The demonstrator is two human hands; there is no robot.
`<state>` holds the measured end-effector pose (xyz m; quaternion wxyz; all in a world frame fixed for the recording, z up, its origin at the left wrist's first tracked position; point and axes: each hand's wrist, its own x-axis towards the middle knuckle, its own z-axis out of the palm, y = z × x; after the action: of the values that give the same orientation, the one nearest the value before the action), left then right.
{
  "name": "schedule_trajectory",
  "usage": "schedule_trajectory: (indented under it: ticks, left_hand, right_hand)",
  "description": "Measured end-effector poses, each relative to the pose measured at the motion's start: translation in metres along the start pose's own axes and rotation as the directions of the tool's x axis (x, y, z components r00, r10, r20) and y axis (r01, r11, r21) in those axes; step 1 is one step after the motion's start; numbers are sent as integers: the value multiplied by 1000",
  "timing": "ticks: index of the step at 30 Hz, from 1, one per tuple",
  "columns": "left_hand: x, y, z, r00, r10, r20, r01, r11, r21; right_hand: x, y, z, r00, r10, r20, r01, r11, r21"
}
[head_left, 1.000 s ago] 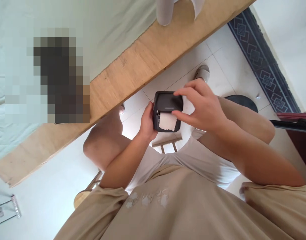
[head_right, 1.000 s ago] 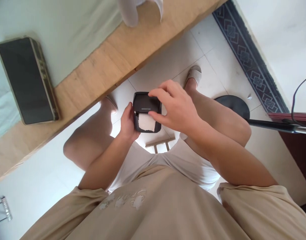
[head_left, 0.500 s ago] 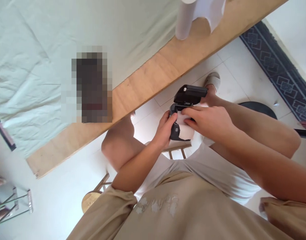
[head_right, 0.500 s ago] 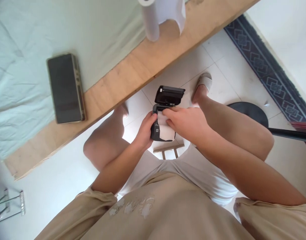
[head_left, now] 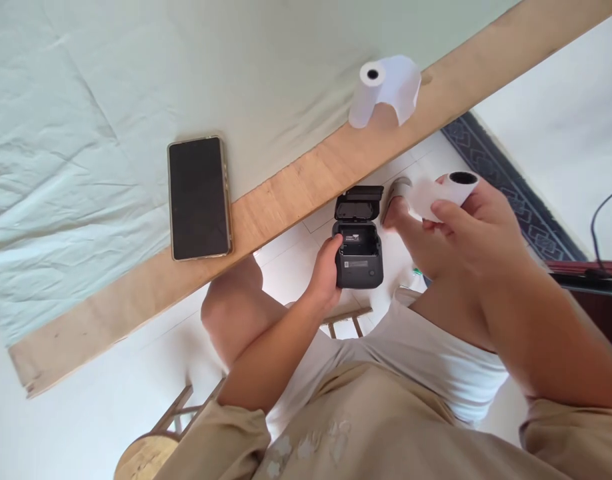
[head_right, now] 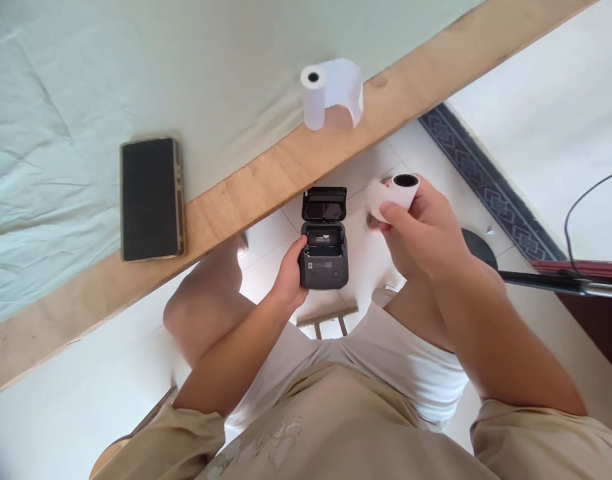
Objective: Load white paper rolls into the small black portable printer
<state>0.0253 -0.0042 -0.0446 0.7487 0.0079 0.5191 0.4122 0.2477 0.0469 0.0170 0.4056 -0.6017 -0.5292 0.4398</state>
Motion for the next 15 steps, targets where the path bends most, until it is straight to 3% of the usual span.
schedule_trajectory:
  ticks: [2,5,8,12,15]
  left_hand:
    - [0,0,3,1000,-2,21,2,1000,-11]
    - [0,0,8,1000,4,28,-3,1000,-25]
    - [-2,3,10,999,-16,40,16,1000,-12]
    - [-7,8,10,991,-36,128,37,999,-4]
    - [-8,10,9,993,-22,117,25,999,-26]
  right_hand:
    - [11,-17,1,990,-140,-29,133,975,-180]
    - [41,-53,10,931,-363,34,342,838,-425]
    - [81,-84,30,871,-478,112,468,741,-482]
    - [120,-91,54,930,-348,119,340,691,-638]
    - [132,-80,54,954,-299,10,231,718,-656]
